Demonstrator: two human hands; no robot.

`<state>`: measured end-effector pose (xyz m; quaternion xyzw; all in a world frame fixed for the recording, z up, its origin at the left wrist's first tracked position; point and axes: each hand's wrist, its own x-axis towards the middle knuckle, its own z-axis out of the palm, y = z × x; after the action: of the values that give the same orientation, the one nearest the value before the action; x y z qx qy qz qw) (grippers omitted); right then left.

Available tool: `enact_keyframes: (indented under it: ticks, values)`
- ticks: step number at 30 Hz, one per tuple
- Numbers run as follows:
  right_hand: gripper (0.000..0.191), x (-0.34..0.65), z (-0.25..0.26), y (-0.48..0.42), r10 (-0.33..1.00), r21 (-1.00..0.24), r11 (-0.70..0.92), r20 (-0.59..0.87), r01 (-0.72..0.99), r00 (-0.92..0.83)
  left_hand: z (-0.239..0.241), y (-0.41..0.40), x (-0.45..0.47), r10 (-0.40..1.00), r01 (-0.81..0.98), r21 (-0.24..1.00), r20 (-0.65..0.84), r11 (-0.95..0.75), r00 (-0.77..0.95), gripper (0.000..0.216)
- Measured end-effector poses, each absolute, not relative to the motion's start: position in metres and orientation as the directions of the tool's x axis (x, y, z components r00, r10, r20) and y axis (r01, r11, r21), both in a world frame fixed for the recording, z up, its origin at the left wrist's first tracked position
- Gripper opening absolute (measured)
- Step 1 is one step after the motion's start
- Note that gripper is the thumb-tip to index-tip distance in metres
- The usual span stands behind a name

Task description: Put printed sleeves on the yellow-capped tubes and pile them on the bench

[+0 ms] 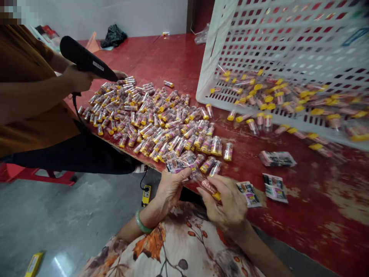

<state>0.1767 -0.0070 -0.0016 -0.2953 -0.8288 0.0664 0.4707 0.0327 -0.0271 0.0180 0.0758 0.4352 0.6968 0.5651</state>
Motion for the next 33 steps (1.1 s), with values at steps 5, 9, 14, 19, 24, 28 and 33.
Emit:
enact_keyframes:
  ticks: [5,9,14,19,24,28,33]
  values:
    - [0.034,0.167,-0.009,-0.009,0.556,-0.379,0.813,0.733,0.442,-0.393,0.009,-0.03,0.033,0.866,-0.7,0.712,-0.378,0.047,-0.327,0.06]
    - [0.036,0.163,-0.008,0.002,0.571,-0.463,0.82,0.692,0.336,-0.441,0.007,-0.029,0.027,0.876,-0.7,0.711,-0.377,0.064,-0.302,0.055]
    - [0.033,0.172,0.005,0.014,0.609,-0.694,0.708,0.511,0.128,-0.607,0.014,-0.028,0.014,0.851,-0.719,0.683,-0.449,0.13,-0.273,0.044]
    - [0.026,0.169,0.002,0.006,0.668,-0.652,0.728,0.609,0.21,-0.427,0.014,-0.03,0.017,0.855,-0.738,0.638,-0.49,0.218,-0.171,0.03]
    - [0.028,0.169,-0.006,0.005,0.57,-0.485,0.822,0.715,0.299,-0.406,0.016,-0.033,0.025,0.856,-0.744,0.612,-0.506,0.268,-0.108,0.032]
    - [0.029,0.171,-0.007,0.004,0.609,-0.545,0.793,0.691,0.274,-0.389,0.016,-0.036,0.027,0.845,-0.729,0.621,-0.523,0.288,-0.111,0.034]
    - [0.026,0.164,-0.005,-0.001,0.627,-0.554,0.773,0.742,0.309,-0.238,0.011,-0.037,0.029,0.865,-0.719,0.644,-0.487,0.262,-0.121,0.036]
